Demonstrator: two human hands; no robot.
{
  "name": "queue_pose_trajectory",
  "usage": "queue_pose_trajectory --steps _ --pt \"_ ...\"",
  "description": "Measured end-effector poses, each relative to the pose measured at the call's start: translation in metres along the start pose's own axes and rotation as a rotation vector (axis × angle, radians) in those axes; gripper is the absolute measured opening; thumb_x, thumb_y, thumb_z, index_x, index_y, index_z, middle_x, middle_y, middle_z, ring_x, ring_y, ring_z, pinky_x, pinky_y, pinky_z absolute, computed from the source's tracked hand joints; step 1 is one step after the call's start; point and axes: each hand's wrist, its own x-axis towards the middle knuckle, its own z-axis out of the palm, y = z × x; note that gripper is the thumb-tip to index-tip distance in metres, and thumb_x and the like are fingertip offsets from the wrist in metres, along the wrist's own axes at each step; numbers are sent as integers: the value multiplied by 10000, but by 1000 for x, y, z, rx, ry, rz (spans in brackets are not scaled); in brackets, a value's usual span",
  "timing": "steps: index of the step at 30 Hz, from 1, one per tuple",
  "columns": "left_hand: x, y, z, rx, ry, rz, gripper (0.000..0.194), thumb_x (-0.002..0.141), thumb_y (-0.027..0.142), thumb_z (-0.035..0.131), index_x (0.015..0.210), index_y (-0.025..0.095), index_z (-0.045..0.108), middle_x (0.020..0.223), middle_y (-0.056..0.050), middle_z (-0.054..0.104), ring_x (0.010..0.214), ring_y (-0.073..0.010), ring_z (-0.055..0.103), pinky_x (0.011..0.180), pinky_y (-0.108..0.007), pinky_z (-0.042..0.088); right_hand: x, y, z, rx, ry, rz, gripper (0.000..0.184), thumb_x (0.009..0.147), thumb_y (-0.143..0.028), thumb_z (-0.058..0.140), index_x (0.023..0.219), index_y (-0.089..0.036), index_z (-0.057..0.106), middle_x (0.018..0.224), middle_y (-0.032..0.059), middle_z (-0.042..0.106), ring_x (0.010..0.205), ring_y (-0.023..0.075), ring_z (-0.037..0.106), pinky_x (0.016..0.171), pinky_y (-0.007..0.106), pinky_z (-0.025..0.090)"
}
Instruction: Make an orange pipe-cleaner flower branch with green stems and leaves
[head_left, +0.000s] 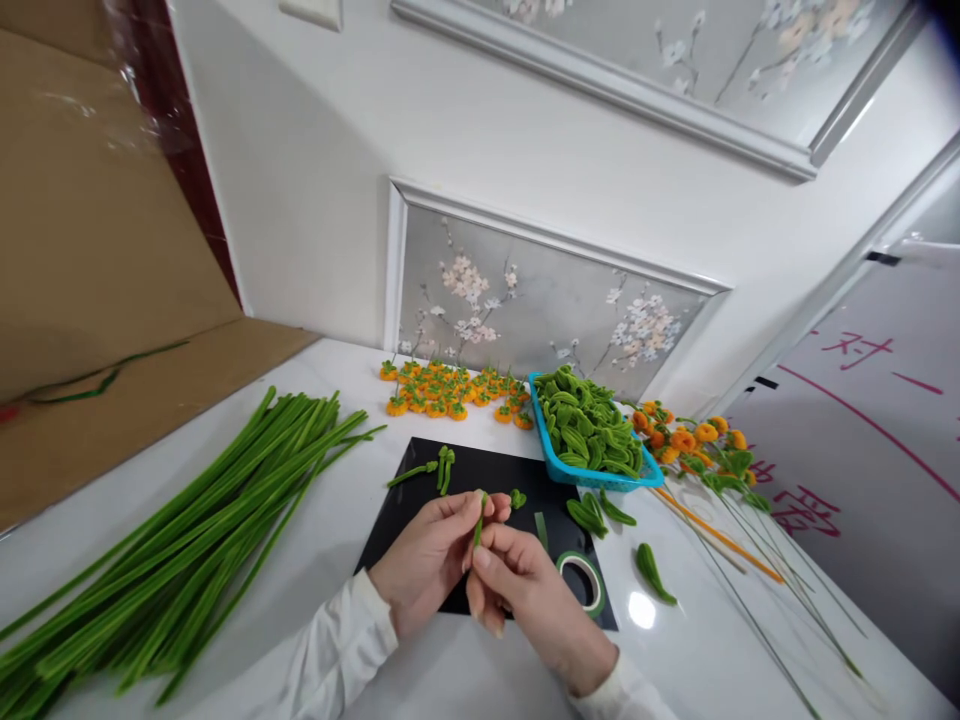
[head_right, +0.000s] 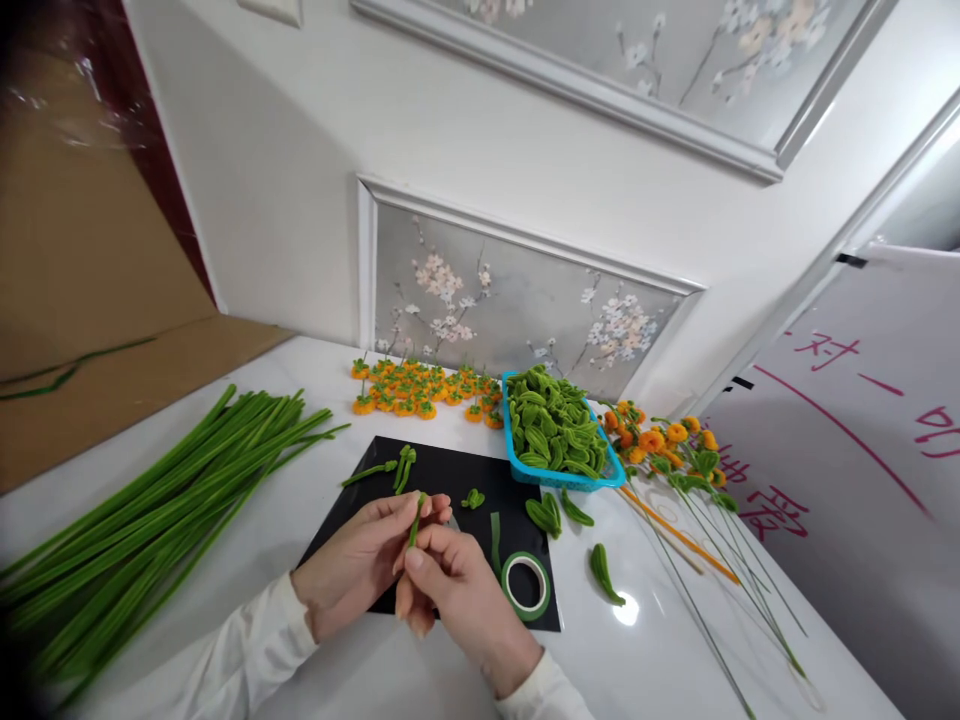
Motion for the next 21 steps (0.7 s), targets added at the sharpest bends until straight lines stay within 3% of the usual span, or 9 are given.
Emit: queue_pose_trajectory --steps 7,11,13,16,18,21 --pt "-4 1 4 25 63 31 191 728 307 728 724 116 713 875 -63 666 758 -128 599 661 -205 496 3 9 -2 65 10 13 258 871 -381 570 753 -160 507 534 -31 568 342 29 377 358 155 255" --pt "-5 -1 7 102 69 86 234 762 364 680 833 144 717 1007 -98 682 898 -189 621 756 -260 505 2 3 -1 -15 35 -20 293 890 -389 536 714 -158 501 535 -33 547 359 27 371 375 161 253" --pt "-6 -5 9 173 103 164 301 764 378 674 987 178 683 1119 -101 657 1038 -219 589 853 -292 482 2 -3 -3 -75 113 -79 316 893 -395 528 690 -154 506 526 -42 520 370 26 368 384 163 259" --pt "-8 -20 11 343 159 302 416 766 348 670 1151 221 575 1207 -86 611 1137 -220 542 925 -313 452 6 -11 -8 -115 329 -168 274 868 -407 557 748 -162 532 528 -63 484 404 36 386 409 159 300" --pt "-9 -32 11 487 167 381 338 822 353 591 1125 210 551 1153 -88 619 1082 -216 574 898 -331 472 12 -15 -10 -152 437 -175 241 840 -410 589 876 -175 549 576 -56 520 455 54 442 450 167 359" --pt "-7 -37 7 719 272 473 186 882 342 463 977 196 529 952 -66 642 885 -198 635 771 -334 518 26 -17 -10 -231 481 -128 305 804 -433 601 957 -180 523 651 -28 587 514 81 518 499 193 425"
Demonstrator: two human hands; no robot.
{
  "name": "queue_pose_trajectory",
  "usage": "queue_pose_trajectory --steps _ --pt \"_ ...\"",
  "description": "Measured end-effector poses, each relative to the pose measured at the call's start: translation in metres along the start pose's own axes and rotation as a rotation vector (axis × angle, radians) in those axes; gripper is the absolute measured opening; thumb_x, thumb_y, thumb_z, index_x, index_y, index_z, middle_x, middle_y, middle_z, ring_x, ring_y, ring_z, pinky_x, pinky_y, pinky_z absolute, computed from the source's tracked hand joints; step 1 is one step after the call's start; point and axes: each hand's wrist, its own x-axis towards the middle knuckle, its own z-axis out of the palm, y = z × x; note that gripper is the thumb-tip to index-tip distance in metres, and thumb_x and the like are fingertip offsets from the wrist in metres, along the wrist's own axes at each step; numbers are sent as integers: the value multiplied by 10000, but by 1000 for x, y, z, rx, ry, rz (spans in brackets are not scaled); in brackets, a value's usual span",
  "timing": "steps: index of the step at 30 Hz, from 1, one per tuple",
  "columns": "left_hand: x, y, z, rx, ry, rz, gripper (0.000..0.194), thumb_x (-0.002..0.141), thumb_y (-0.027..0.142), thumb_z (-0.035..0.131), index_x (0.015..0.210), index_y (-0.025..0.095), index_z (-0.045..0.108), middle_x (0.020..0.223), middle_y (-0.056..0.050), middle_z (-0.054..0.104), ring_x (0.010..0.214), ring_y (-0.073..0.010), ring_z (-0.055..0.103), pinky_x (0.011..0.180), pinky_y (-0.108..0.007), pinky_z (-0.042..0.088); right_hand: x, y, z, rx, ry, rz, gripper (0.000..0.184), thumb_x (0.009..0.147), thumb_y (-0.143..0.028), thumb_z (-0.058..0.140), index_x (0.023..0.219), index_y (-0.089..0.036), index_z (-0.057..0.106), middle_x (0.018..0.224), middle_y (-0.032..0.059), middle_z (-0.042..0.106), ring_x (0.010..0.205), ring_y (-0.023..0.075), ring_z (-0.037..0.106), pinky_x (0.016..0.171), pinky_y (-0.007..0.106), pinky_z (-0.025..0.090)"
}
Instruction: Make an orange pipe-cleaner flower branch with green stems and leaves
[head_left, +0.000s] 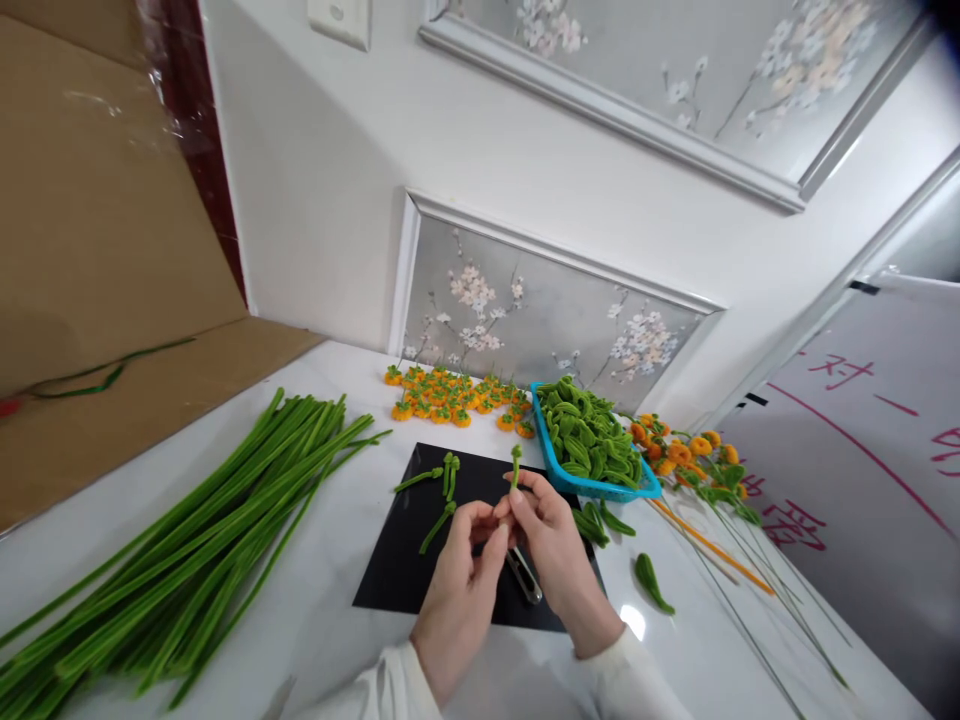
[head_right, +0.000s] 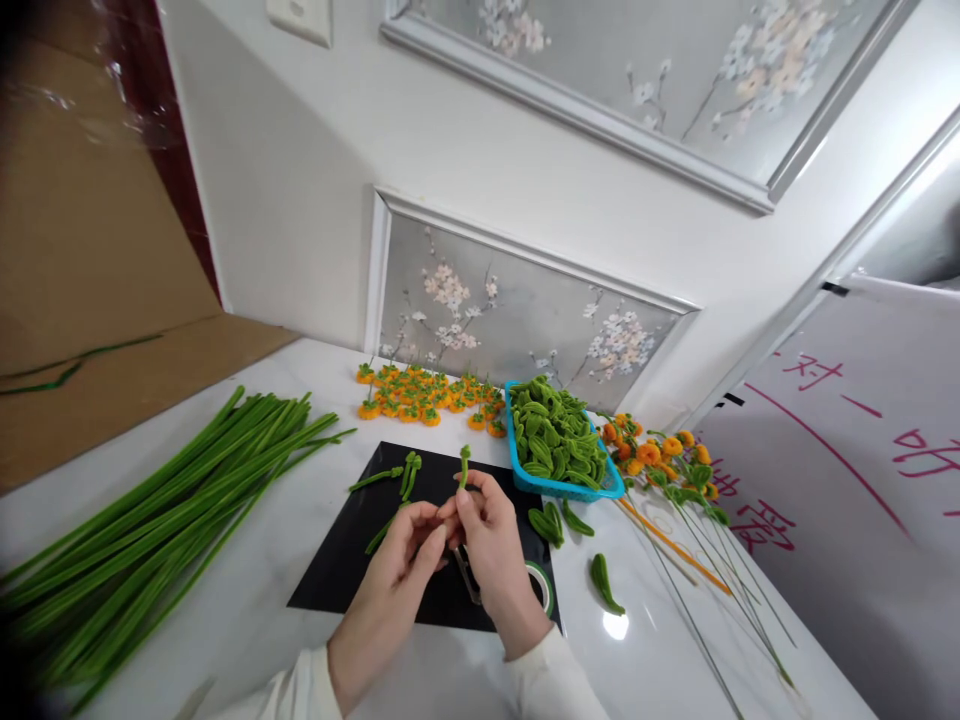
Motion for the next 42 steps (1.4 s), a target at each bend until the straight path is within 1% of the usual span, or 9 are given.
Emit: queue_pose_trajectory --steps 2,5,11,15,24,30,35,39,42 --pt "11 1 -11 246 72 74 136 890 308 421 887 201 505 816 -38 625 755 -181 631 697 -318 522 8 2 8 -67 -1 42 312 783 -464 589 842 -167 514 632 -17 591 492 79 525 473 187 420" --pt "41 8 -45 661 243 200 134 888 248 399 950 195 505 900 -66 622 845 -193 614 761 -318 495 18 8 18 -147 13 107 331 768 -482 568 723 -164 488 536 -28 556 379 58 460 359 161 321" --pt "77 3 -104 944 156 148 126 737 168 606 857 207 611 812 -47 641 802 -227 605 748 -326 455 25 21 27 -314 45 141 279 838 -384 470 643 -184 462 354 -78 439 245 42 308 284 156 190" --pt "73 -8 -100 1065 108 127 56 761 185 584 725 218 611 810 -51 644 834 -230 601 711 -298 434 33 25 28 -483 68 125 330 849 -336 467 554 -189 454 345 -55 457 239 49 343 284 160 231" --pt "78 -5 -90 1110 145 149 126 860 206 445 916 204 558 817 -61 657 732 -230 620 627 -302 418 48 19 38 -836 3 118 388 874 -311 485 509 -181 498 373 12 545 266 109 483 361 201 359" --pt "81 -6 -93 1049 115 226 282 884 141 355 1012 171 605 964 -103 648 895 -231 608 777 -316 442 20 2 41 -1008 -43 -90 216 897 -292 487 839 -173 657 679 102 696 624 202 663 599 263 425" --pt "77 -11 -89 1024 -45 298 374 796 54 419 932 264 697 1019 -44 608 956 -201 570 812 -287 451 -6 4 55 -1257 -293 -356 162 878 -334 532 880 -241 665 845 56 694 753 207 667 625 264 429" --pt "76 -16 -89 1015 -126 319 396 718 -12 448 857 250 710 981 -43 607 936 -200 555 829 -302 453 -10 9 63 -1442 -264 -309 145 881 -283 521 922 -193 627 933 93 657 711 218 663 570 283 442" --pt "76 -15 -89 1011 -133 321 402 708 -51 411 825 216 688 911 -62 613 885 -205 561 808 -320 457 -12 10 63 -1518 -215 -239 219 834 -70 478 1004 -151 589 944 123 642 722 232 662 560 291 440"
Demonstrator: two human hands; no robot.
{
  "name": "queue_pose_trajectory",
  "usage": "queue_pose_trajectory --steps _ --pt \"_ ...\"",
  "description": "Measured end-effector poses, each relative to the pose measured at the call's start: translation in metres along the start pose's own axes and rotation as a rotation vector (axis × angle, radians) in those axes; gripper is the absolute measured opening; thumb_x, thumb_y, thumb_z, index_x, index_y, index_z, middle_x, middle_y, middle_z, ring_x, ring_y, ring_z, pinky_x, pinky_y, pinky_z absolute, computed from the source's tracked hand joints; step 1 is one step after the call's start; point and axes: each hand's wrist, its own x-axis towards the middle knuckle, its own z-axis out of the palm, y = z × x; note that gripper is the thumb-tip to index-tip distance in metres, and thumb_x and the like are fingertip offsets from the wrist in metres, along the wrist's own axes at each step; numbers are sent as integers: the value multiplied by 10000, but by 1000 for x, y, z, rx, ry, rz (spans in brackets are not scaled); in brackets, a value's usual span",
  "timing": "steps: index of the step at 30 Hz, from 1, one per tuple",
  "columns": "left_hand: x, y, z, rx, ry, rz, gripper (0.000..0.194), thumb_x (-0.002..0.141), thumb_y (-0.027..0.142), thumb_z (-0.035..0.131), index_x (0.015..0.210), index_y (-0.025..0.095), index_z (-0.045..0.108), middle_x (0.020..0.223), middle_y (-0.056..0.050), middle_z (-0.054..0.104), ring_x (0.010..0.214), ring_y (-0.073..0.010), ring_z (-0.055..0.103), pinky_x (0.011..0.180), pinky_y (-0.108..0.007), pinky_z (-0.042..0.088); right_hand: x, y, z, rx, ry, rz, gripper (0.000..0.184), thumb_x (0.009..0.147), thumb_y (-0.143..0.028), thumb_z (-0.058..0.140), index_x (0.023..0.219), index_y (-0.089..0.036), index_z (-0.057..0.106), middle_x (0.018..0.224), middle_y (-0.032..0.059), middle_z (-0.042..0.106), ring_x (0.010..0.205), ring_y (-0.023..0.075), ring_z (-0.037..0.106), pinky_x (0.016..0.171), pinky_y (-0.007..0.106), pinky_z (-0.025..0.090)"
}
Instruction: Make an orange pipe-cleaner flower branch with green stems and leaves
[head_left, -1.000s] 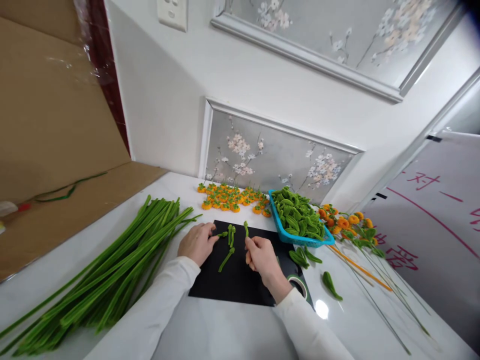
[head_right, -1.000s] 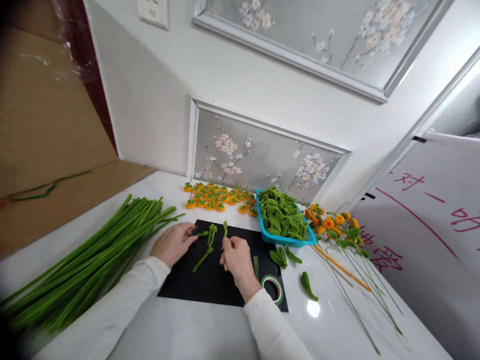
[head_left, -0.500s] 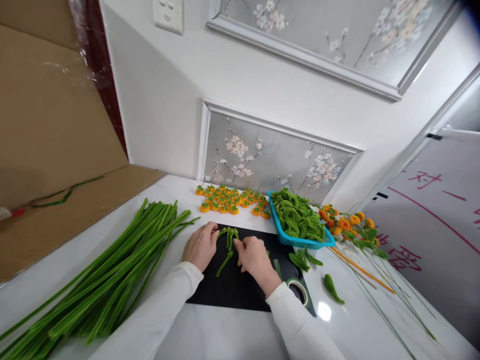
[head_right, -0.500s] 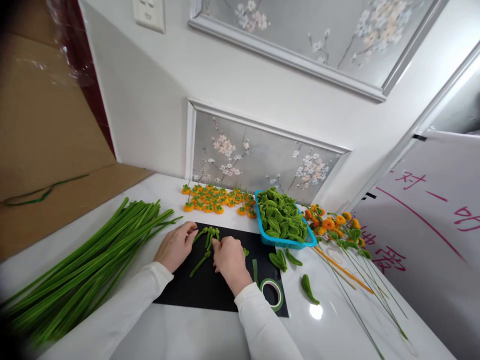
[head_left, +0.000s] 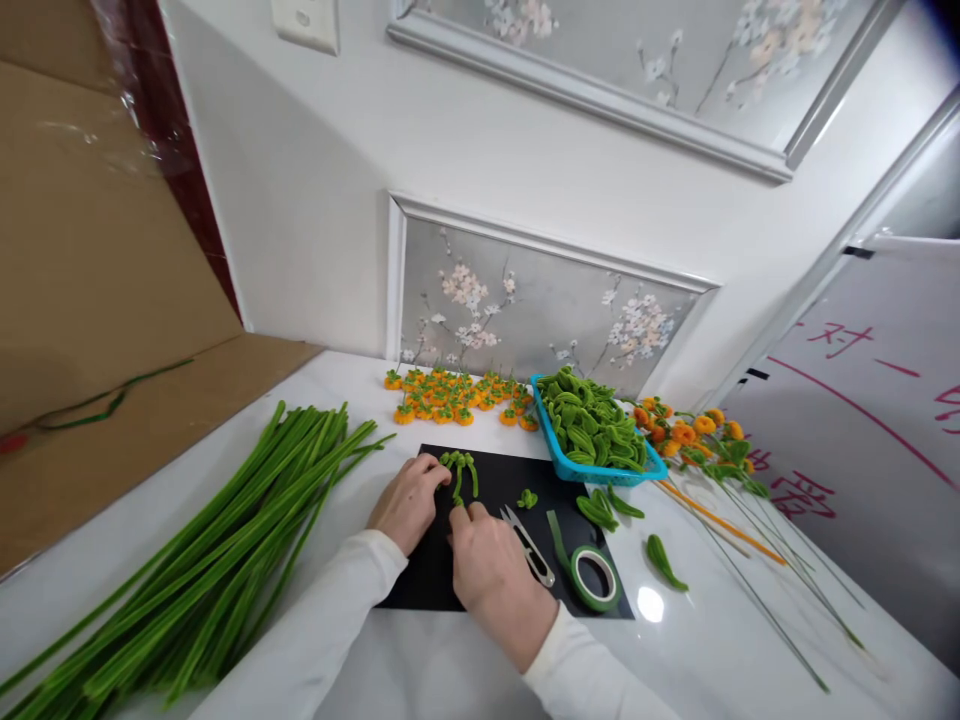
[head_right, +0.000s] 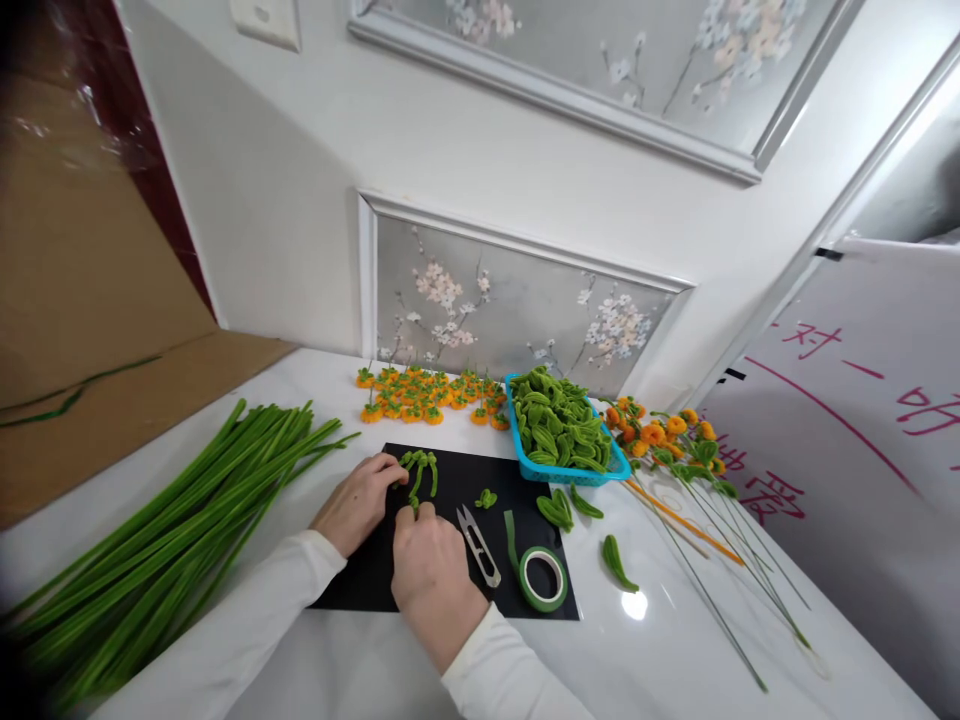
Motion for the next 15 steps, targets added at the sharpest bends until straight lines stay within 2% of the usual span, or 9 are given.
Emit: queue_pose_trajectory --steps 3,8,10,15 --pt "0 1 0 -14 3 7 375 703 -58 399 781 196 663 869 -68 615 836 -205 576 765 -318 464 -3 4 -1 10 18 43 285 777 15 469 994 -133 580 894 125 650 719 225 657 566 282 420" --pt "0 1 1 -65 79 -3 367 704 -54 374 756 198 636 833 -51 618 769 -183 594 742 -292 477 7 27 -11 140 173 133 66 848 -152 524 886 -173 574 850 63 663 749 188 641 623 254 386" --pt "1 1 0 -85 148 -20 370 712 -46 360 792 196 628 879 -56 609 808 -188 596 762 -300 482 17 38 -13 140 216 179 93 881 -152 475 893 -168 567 870 72 663 775 184 637 643 252 374" --pt "1 4 -4 -112 310 -47 353 785 -11 319 852 189 602 1039 -94 541 995 -213 565 900 -342 450 36 49 -7 118 227 226 73 852 -143 519 854 -171 586 838 70 681 758 188 641 609 245 349"
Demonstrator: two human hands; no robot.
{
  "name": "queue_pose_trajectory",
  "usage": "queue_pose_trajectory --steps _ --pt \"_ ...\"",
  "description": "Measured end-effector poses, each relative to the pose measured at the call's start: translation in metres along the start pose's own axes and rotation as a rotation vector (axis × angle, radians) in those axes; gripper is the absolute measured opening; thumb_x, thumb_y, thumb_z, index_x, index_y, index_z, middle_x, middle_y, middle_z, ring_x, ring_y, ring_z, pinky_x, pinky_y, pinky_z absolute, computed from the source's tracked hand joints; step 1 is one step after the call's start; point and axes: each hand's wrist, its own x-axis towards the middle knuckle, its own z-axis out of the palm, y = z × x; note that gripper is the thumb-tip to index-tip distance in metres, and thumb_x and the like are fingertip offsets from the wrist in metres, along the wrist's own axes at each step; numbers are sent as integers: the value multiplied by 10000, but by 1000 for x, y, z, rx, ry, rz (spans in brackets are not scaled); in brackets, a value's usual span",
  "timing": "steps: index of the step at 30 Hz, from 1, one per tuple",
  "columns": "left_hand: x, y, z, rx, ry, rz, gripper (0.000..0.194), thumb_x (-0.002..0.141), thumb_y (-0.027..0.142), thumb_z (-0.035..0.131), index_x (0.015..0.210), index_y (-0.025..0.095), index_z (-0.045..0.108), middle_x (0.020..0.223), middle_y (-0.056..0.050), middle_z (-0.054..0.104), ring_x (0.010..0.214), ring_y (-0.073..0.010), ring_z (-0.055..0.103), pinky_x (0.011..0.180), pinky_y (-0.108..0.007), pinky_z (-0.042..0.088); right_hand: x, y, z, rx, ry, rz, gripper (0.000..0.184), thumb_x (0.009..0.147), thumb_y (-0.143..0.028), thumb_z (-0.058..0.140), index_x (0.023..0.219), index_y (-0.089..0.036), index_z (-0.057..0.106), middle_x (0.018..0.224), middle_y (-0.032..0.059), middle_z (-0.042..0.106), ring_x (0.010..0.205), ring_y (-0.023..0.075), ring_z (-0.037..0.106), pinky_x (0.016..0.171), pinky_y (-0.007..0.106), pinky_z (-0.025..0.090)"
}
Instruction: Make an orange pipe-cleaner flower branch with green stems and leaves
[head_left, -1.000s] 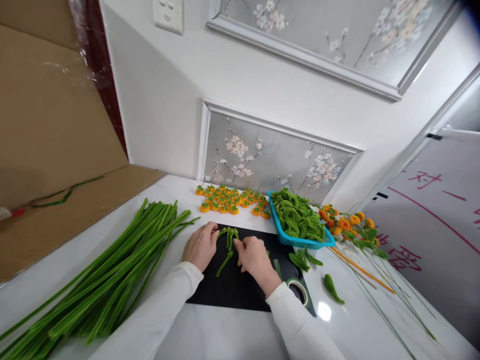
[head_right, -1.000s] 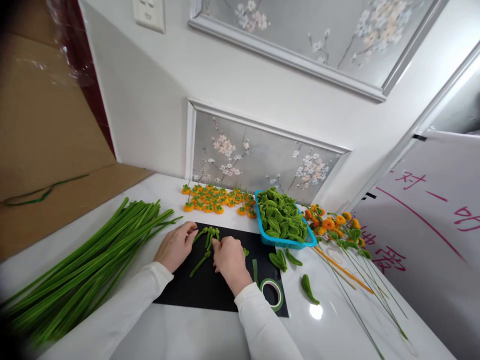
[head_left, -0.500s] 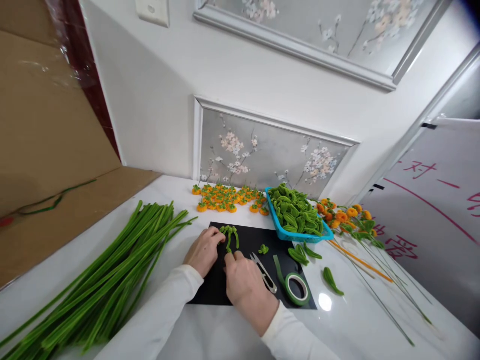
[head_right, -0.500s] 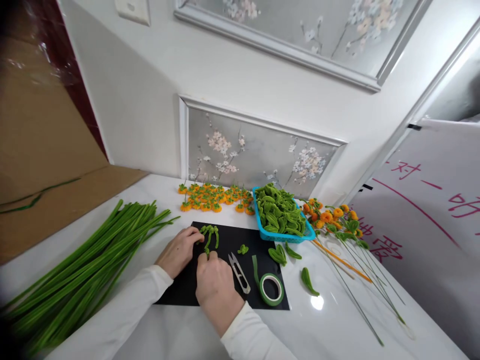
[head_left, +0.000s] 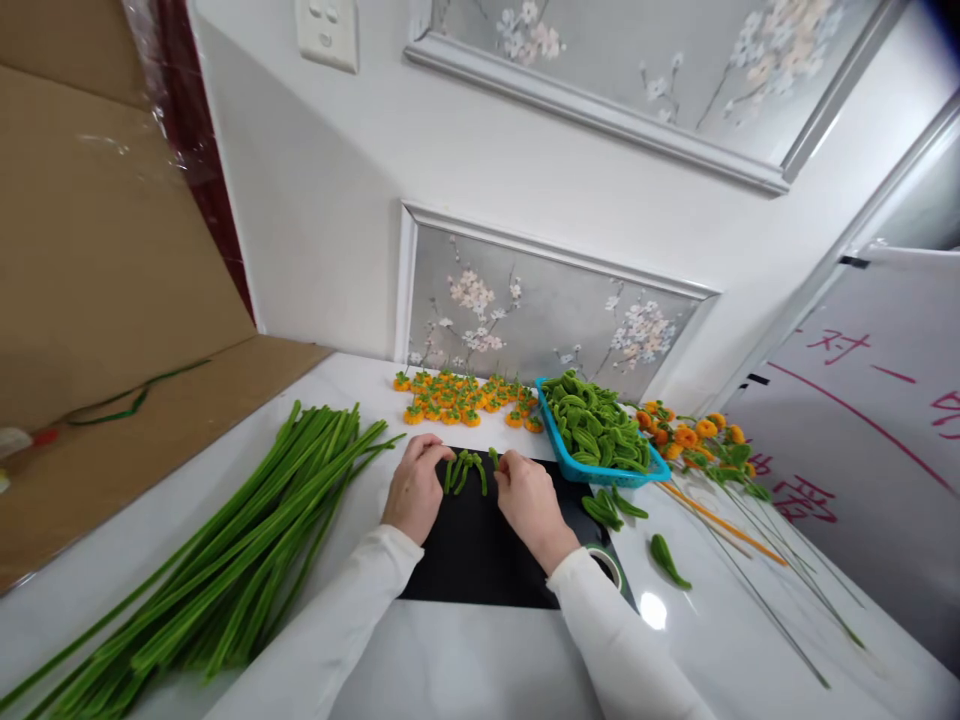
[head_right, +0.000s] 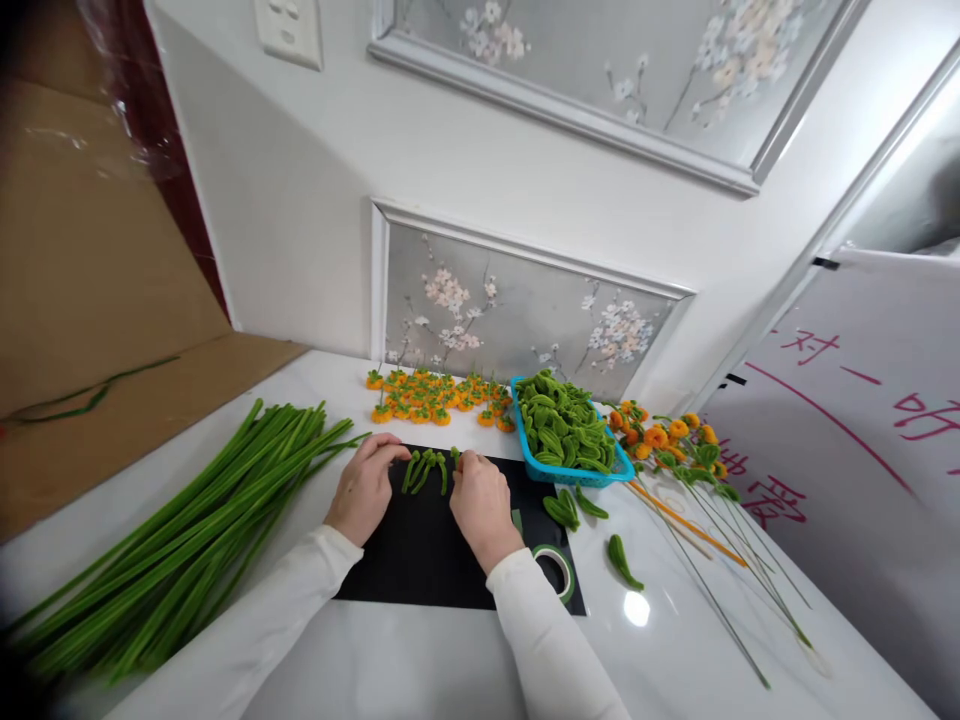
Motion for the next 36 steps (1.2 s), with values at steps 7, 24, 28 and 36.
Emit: queue_pose_trajectory --steps 7,24,28,36 --pt "-10 13 7 -34 35 32 334 807 -11 318 916 194 559 1030 -92 529 1040 -220 534 926 -353 433 -1 0 14 -41 0 3 116 878 -187 504 842 -186 614 807 66 698 743 192 653 559 243 330" --pt "-19 15 5 133 -189 73 252 781 58 522 969 191 625 961 -62 636 871 -195 612 783 -293 492 -75 3 -12 120 137 -557 220 925 -166 412 1050 -234 580 955 28 665 694 155 633 552 249 394" --pt "-10 22 -17 269 -154 20 216 834 127 496 953 217 653 999 -71 642 967 -217 587 851 -309 444 -85 21 -4 241 196 -708 289 895 -75 402 1082 -218 569 1026 41 658 763 154 642 641 249 453" --pt "1 3 -115 592 -66 -310 179 744 117 553 579 184 574 611 -49 570 698 -256 575 692 -333 399 -86 20 -11 502 224 -688 310 863 -58 410 1060 -215 591 990 40 667 756 138 653 608 222 473"
